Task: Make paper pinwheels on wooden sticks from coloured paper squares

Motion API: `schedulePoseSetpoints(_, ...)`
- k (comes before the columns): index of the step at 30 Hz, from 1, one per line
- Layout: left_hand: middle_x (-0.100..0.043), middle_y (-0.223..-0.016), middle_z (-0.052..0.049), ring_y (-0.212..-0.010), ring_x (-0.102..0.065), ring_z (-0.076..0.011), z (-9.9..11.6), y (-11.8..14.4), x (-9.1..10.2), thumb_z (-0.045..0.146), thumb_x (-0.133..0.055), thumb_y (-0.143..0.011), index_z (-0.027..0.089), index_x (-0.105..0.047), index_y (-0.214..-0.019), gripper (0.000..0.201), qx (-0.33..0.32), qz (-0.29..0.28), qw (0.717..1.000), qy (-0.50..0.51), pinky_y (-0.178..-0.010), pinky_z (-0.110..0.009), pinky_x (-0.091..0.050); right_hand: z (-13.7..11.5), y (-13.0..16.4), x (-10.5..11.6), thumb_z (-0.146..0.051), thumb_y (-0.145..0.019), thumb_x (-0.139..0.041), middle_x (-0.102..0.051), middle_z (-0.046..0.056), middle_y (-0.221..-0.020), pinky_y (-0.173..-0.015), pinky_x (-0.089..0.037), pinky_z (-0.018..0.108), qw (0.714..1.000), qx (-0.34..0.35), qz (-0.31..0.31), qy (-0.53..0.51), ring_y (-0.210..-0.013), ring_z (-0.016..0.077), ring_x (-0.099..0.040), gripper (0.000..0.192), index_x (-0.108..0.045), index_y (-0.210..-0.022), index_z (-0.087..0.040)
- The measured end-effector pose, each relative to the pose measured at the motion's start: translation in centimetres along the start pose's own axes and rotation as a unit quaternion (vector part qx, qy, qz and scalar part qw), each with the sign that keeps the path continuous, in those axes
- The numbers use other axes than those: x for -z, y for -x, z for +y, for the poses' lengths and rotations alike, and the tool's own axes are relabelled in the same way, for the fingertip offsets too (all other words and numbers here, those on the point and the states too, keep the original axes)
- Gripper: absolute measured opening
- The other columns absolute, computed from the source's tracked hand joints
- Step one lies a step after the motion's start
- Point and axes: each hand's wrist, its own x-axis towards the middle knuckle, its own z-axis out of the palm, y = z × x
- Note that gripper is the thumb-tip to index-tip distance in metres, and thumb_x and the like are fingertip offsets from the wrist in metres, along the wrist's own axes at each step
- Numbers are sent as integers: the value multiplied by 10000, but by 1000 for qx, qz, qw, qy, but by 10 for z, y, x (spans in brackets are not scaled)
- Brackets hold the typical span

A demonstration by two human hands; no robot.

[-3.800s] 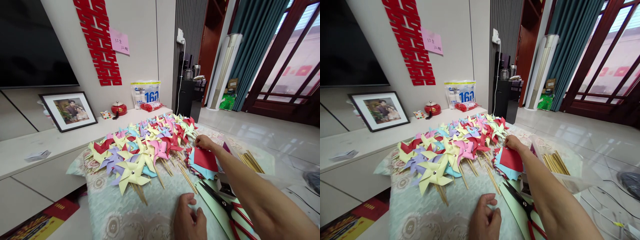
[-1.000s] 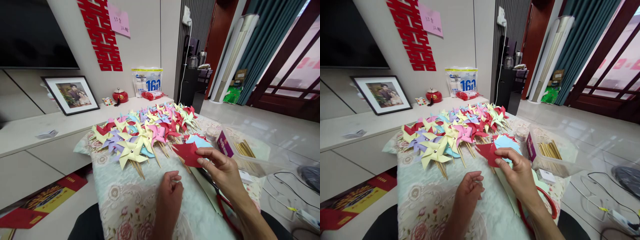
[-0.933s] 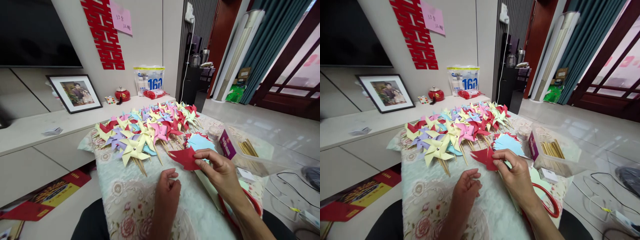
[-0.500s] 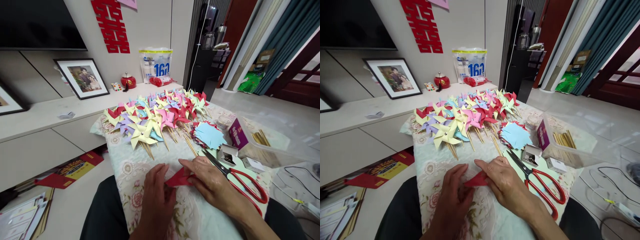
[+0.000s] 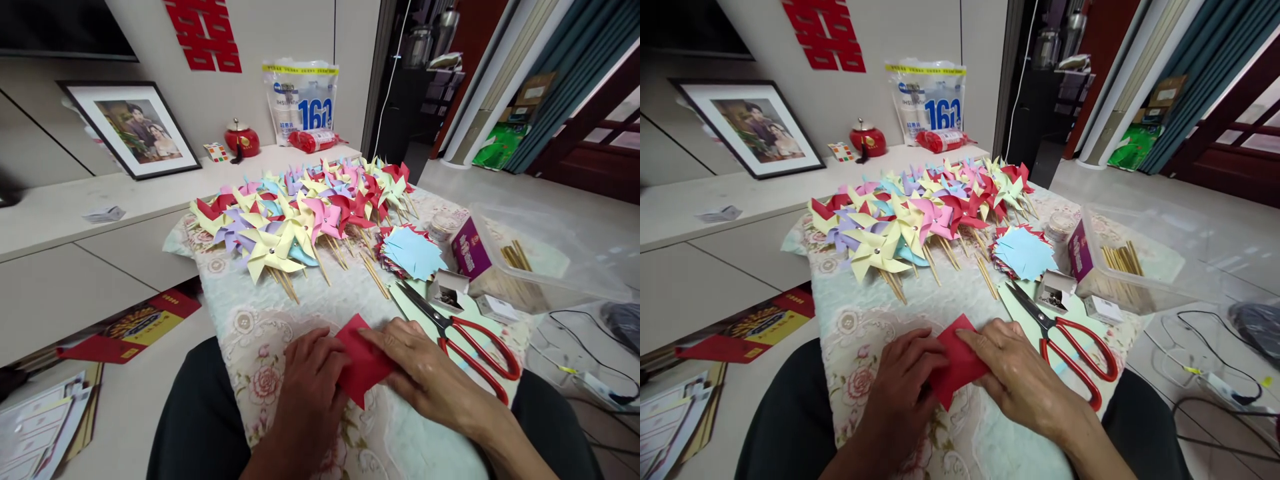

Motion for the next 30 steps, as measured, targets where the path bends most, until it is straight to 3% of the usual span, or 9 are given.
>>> schedulePoseSetpoints(5, -716, -1051, -66, -1109, -569, -308, -2, 0, -1, -25, -588, -749, 210, -640, -1036, 375, 20, -17, 1000, 4, -954, -505, -456, 2, 0, -1, -163, -949, -562, -638, 78, -1151, -956, -436, 473, 1000, -15, 9, 3, -1074, 267, -549, 649, -304, -1536, -263)
schedulePoseSetpoints(10, -699, -1077, -95, -1038, -599, -281, -2, -5, 1, 77, -597, -844, 182, -578, -1233, 403, 38, -4, 999, 7, -888, -467, -510, 2, 0, -4, -276, -951, -598, -656, 99, -1173, -920, -495, 456, 998, -22, 59, 5, -1045, 275, -599, 628, -328, -1518, -259)
schedulePoseSetpoints(14, -694, -1064, -86, -991, -620, -256, 1, -9, 5, 127, -577, -881, 193, -593, -1208, 334, 98, -14, 995, 28, -855, -435, -530, 6, -2, -7, -267, -997, -511, -685, 94, -1156, -886, -537, 434, 996, -30, 90, 9, -1001, 255, -640, 586, -289, -1539, -257)
schedulePoseSetpoints(21, -686, -1051, -90, -981, -627, -258, 1, -10, 1, 211, -568, -914, 198, -615, -1198, 289, 169, -12, 985, 41, -872, -465, -533, 12, -4, -15, -257, -1001, -481, -630, 131, -1388, -963, -559, 413, 990, -48, 127, 35, -1189, 256, -645, 568, -313, -1542, -211)
schedulePoseSetpoints(30, -679, -980, -77, -908, -636, -251, 0, -14, -4, 199, -586, -891, 190, -637, -1148, 262, 175, 27, 984, 17, -816, -451, -551, 13, -5, -18, -248, -984, -497, -660, 153, -1343, -947, -570, 431, 989, -55, 137, 25, -1167, 265, -669, 556, -362, -1519, -180)
